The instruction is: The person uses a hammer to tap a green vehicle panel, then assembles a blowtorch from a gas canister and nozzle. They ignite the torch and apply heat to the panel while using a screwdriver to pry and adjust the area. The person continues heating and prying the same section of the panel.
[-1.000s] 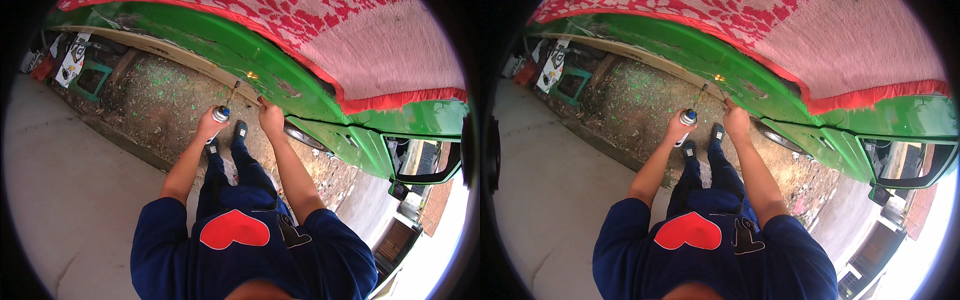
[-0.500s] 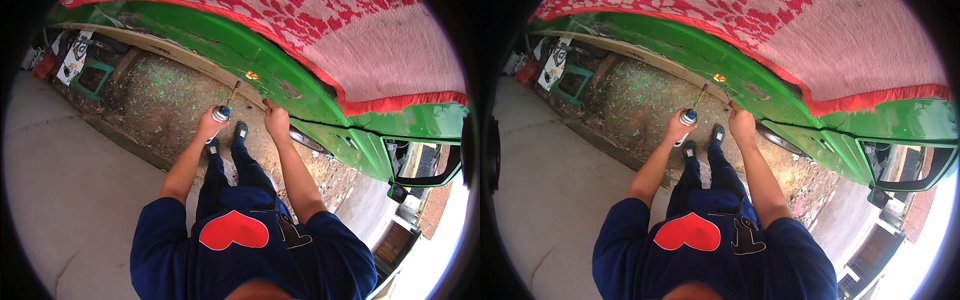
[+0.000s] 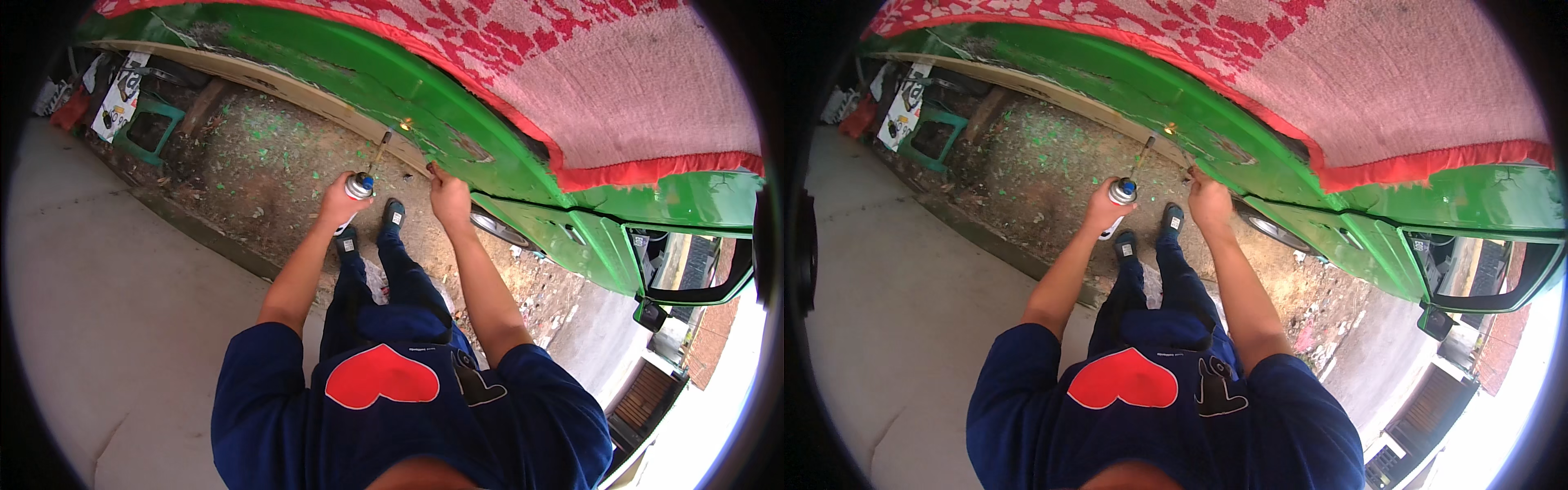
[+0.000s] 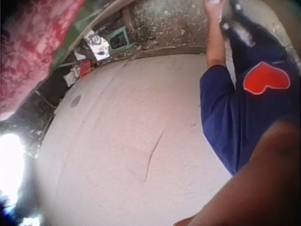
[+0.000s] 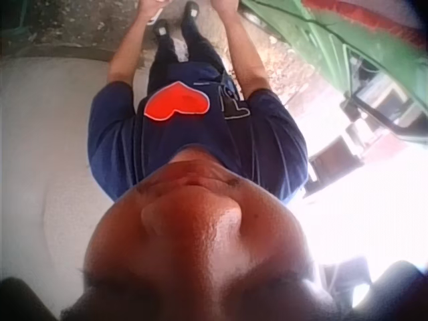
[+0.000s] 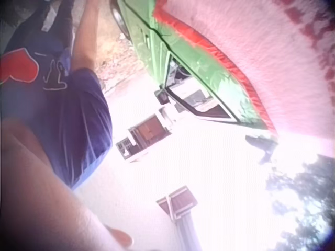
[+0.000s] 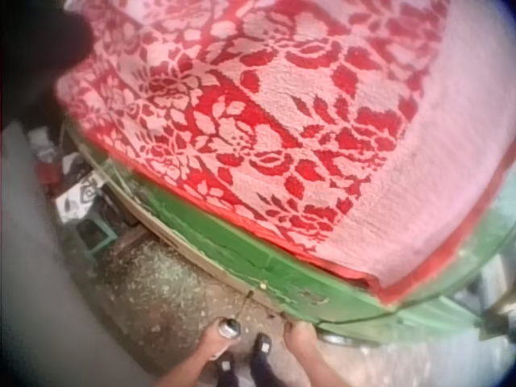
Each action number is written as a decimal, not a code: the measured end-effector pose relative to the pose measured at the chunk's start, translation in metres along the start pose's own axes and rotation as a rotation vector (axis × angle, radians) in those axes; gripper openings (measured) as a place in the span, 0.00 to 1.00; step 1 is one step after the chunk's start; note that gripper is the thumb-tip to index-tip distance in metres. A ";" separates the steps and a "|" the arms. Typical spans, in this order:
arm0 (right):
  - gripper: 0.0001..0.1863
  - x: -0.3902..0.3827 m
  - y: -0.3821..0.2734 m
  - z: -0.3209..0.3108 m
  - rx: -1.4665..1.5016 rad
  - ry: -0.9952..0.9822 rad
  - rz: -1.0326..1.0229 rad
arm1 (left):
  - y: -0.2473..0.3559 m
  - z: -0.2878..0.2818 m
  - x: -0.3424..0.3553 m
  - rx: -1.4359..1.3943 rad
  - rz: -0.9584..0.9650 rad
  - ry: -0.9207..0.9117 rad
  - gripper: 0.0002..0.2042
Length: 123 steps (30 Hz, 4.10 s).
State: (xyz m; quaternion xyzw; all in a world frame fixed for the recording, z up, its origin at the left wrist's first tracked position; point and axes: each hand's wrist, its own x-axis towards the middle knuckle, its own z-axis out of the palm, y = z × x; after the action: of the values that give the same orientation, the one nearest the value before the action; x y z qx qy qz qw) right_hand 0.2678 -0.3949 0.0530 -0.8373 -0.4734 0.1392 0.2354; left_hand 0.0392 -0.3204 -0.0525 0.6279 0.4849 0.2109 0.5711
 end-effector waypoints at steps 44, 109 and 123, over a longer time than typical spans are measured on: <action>0.16 0.001 -0.003 -0.031 -0.132 -0.130 0.102 | -0.014 0.001 0.001 -0.002 0.032 0.020 0.34; 0.15 0.006 -0.015 -0.025 -0.073 -0.082 0.021 | 0.001 -0.002 -0.003 0.003 0.019 0.062 0.34; 0.16 0.002 -0.020 0.000 -0.093 -0.070 0.083 | -0.019 -0.002 -0.003 0.004 0.010 0.053 0.35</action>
State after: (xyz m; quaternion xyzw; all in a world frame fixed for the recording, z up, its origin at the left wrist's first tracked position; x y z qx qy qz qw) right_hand 0.2543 -0.3844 0.0630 -0.8610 -0.4520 0.1558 0.1735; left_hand 0.0290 -0.3242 -0.0683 0.6255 0.4972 0.2293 0.5559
